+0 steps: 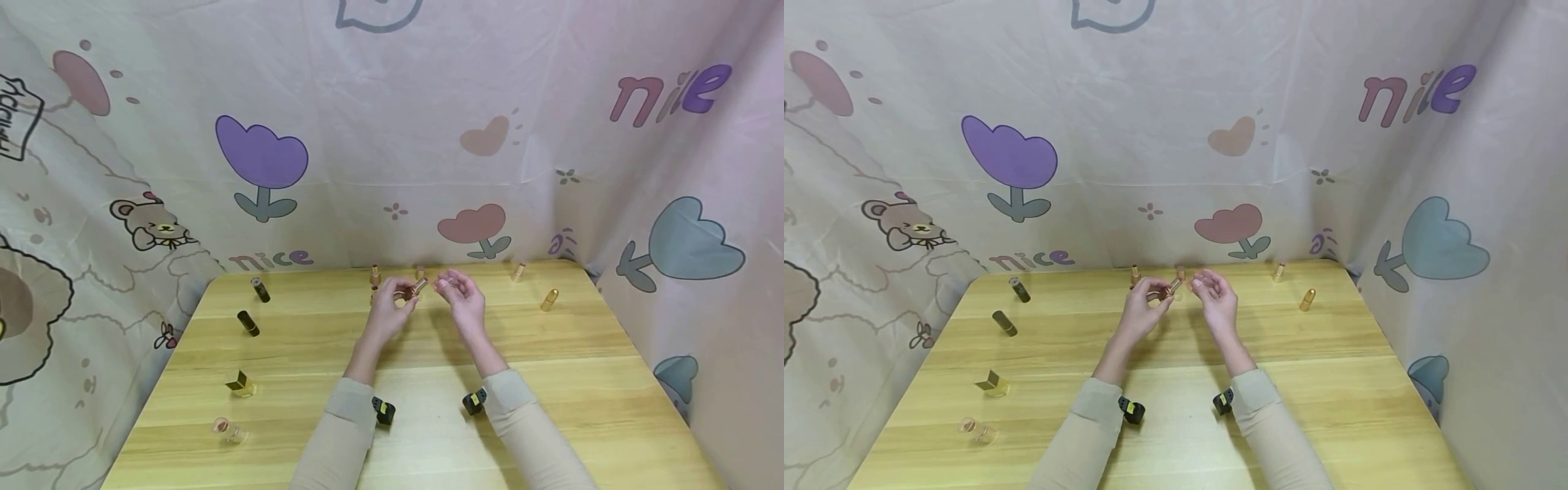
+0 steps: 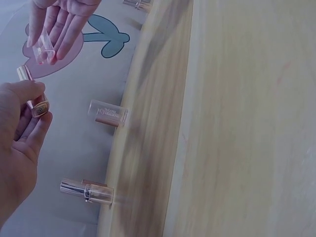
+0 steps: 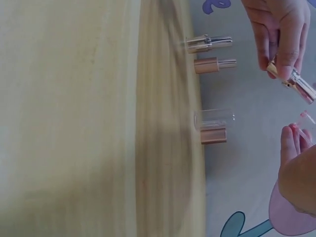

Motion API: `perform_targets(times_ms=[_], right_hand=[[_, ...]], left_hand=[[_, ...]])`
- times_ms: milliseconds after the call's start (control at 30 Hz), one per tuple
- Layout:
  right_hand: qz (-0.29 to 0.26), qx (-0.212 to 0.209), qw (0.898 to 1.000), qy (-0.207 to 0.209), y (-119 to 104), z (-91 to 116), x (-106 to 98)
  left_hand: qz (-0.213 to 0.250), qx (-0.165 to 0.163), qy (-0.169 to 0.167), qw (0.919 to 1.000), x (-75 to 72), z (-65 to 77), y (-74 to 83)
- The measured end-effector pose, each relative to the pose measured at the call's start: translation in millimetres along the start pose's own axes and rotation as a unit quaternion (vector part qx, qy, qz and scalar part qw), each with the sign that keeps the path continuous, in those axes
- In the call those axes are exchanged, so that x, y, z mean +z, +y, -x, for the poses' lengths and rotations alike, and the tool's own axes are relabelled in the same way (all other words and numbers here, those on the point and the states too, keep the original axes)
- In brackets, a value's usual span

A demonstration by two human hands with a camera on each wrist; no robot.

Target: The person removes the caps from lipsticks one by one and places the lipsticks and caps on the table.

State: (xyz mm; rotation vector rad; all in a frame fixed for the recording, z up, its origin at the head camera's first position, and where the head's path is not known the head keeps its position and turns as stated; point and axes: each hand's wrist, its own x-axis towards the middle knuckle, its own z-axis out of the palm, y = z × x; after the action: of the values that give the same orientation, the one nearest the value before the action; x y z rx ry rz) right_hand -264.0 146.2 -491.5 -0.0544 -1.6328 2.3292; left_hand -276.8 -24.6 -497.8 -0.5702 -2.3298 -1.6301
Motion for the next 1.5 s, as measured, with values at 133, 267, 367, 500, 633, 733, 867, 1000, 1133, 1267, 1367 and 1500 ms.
perform_targets(times_ms=[133,267,367,500,633,733,867,1000,1133,1267,1367,1500], right_hand=[[0.023,0.008,1.000,-0.005,3.7,1.5,-0.1],[0.044,0.008,0.999,-0.017,8.7,1.7,-0.1],[0.073,0.007,0.997,-0.021,12.0,1.3,-0.6],[0.116,0.014,0.993,-0.024,14.9,0.6,-1.9],[0.136,0.028,0.990,-0.030,17.4,0.2,-2.8],[0.150,0.036,0.987,-0.035,19.4,0.0,-3.1],[0.166,0.045,0.984,-0.045,17.8,1.0,-2.6],[0.184,0.056,0.980,-0.057,19.2,0.9,-3.1],[0.221,0.053,0.971,-0.071,24.6,-0.6,-4.0],[0.258,0.043,0.961,-0.089,25.0,0.1,-2.4],[0.279,0.042,0.954,-0.099,26.8,-0.2,-1.9],[0.301,0.048,0.947,-0.104,29.5,-1.6,-2.0]], left_hand=[[0.009,-0.006,0.005,0.9999,-1.0,-0.3,-2.5],[0.024,0.001,0.015,0.9996,-1.8,0.0,-4.0],[0.036,0.009,0.020,0.9991,-2.6,0.5,-5.1],[0.043,0.005,0.022,0.9988,-4.0,1.2,-6.5],[0.045,-0.015,0.024,0.9986,-6.1,1.5,-8.7],[0.051,-0.023,0.028,0.9980,-7.3,1.6,-11.7],[0.079,-0.025,0.037,0.9959,-9.7,3.7,-8.7],[0.099,-0.033,0.041,0.9937,-12.7,5.2,-8.3],[0.106,-0.045,0.043,0.9924,-15.5,5.9,-14.6],[0.121,-0.053,0.043,0.9902,-18.7,6.8,-18.1],[0.131,-0.060,0.042,0.9886,-21.3,6.7,-20.9],[0.135,-0.074,0.045,0.9871,-24.8,6.5,-23.6]])
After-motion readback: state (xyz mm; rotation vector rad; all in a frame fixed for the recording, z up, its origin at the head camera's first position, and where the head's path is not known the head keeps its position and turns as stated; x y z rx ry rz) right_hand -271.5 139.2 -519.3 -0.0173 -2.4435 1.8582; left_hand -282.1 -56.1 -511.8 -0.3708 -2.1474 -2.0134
